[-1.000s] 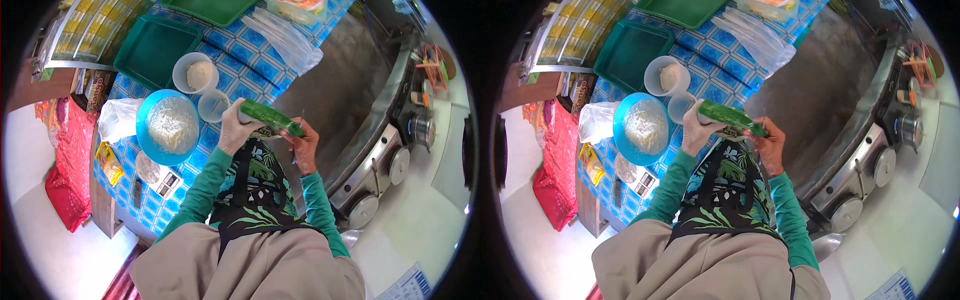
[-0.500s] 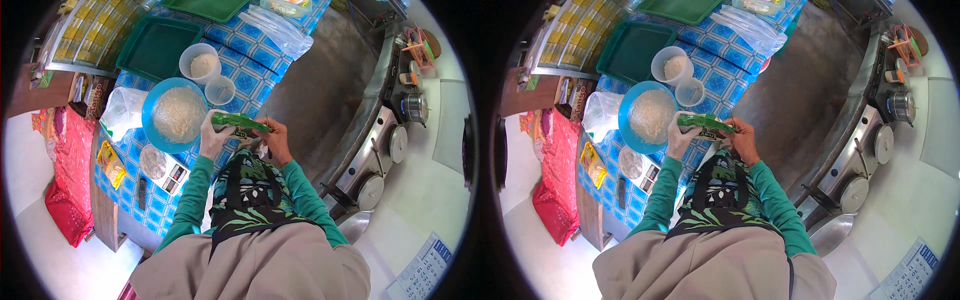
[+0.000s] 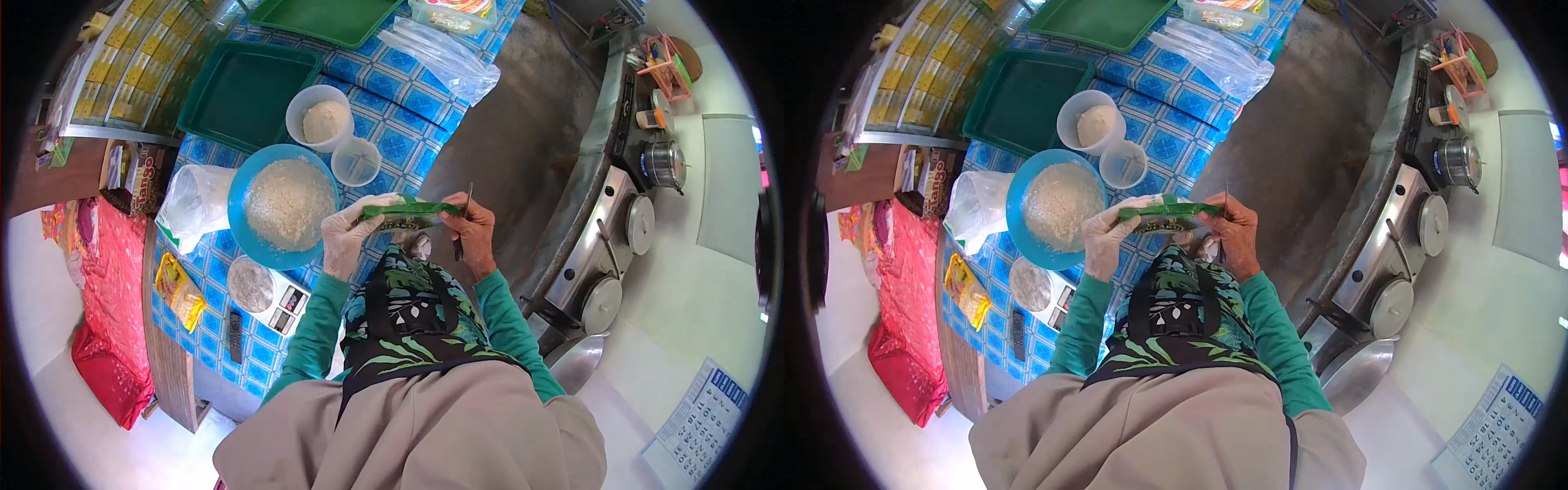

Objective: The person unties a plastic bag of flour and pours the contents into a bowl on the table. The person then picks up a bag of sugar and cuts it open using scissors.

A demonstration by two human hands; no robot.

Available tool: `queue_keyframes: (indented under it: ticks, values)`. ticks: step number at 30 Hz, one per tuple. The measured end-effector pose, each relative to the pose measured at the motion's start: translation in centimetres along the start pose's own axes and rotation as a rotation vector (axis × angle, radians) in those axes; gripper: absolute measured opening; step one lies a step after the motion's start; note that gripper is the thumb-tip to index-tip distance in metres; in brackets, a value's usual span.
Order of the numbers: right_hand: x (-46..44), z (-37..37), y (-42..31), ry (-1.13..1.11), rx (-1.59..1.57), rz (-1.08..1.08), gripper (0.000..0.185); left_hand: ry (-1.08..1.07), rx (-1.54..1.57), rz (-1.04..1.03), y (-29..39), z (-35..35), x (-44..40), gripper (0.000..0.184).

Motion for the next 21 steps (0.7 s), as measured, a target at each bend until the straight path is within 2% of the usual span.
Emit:
queue_keyframes:
  ticks: [1, 3, 7, 9, 11, 15, 17, 21]
  values:
    - [-0.2, 0.0, -0.2, -0.011, 0.024, -0.024, 0.011, 0.000, -0.001, 0.009, -0.5, 0.2, -0.2, 0.023]
    - [-0.1, 0.2, 0.0, -0.024, 0.045, -0.050, 0.010, 0.086, 0.054, 0.168, -2.1, 1.1, -1.0, 0.022]
    - [-1.1, 0.5, 0.0, -0.014, 0.025, 0.030, 0.011, 0.031, 0.078, 0.021, 0.0, -0.1, -0.9, 0.024]
    - [-0.8, 0.6, 0.2, 0.013, -0.006, 0.036, 0.011, 0.025, 0.047, 0.022, -0.7, 0.4, -1.0, 0.026]
    - [-0.9, 0.5, 1.1, -0.017, -0.054, -0.089, 0.012, -0.005, 0.090, 0.102, -1.0, 0.7, -1.4, 0.026]
    - [-1.3, 0.2, 1.0, -0.069, 0.018, -0.057, 0.014, -0.004, 0.032, 0.125, -0.9, 1.1, -1.4, 0.030]
    - [-1.9, -0.6, -0.2, -0.145, 0.232, 0.146, 0.009, 0.026, -0.124, -0.020, -0.8, 1.1, -1.5, 0.031]
    - [-2.5, -0.4, 0.9, -0.265, 0.333, 0.233, 0.009, 0.086, -0.105, -0.159, -0.7, 0.3, -1.5, 0.027]
Point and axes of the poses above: each hand's wrist, its own x-axis away from the middle knuckle, its own z-axis out of the back of the hand, y = z × x, the point moved 4 cm from there along -x, towards the middle knuckle, and after that the axes turned 13 degrees about z, right-handed, at the moved point
